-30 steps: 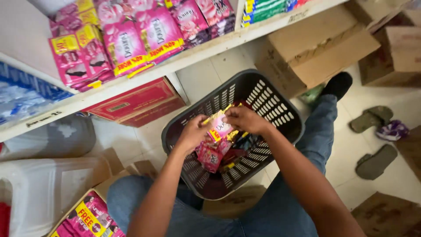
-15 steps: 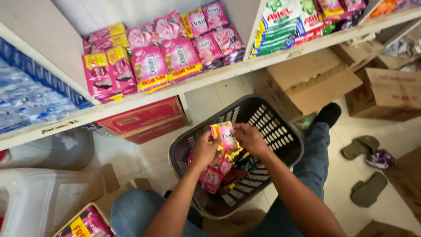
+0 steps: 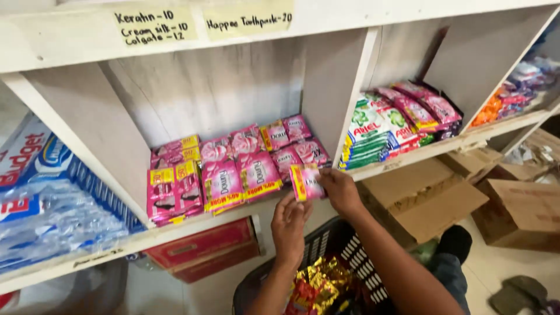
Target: Stocking detergent and toothpaste sachets from a basket onto retail shelves.
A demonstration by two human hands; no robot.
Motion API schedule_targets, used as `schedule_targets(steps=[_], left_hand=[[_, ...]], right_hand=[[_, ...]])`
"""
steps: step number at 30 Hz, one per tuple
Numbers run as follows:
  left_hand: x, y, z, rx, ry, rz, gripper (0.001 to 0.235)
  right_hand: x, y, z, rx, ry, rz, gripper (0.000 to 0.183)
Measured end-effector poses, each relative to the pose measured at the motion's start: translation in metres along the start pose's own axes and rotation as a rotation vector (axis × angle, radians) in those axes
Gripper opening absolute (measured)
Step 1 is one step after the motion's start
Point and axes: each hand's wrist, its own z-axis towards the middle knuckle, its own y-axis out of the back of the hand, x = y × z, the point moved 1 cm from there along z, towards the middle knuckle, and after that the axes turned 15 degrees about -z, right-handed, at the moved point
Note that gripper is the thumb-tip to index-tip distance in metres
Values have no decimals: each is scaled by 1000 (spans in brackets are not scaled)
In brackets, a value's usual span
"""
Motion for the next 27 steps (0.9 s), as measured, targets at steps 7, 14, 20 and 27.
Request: schedule_targets(steps=[7,14,20,27], left_hand=[[2,-37,15,-54,-60,-125,55],[9,-14,-3,-79,36,33,45],[9,-8,-7,-112,31,78,41],[12,10,-13,-120,68,129,34]], right_hand=[[17,-28,86,-124,207,-141,27],[51,-42,74,-198,293,-445,25],[59,-45,66,-216,358,-484,26],[54,-31,58,-285,419,-384,21]])
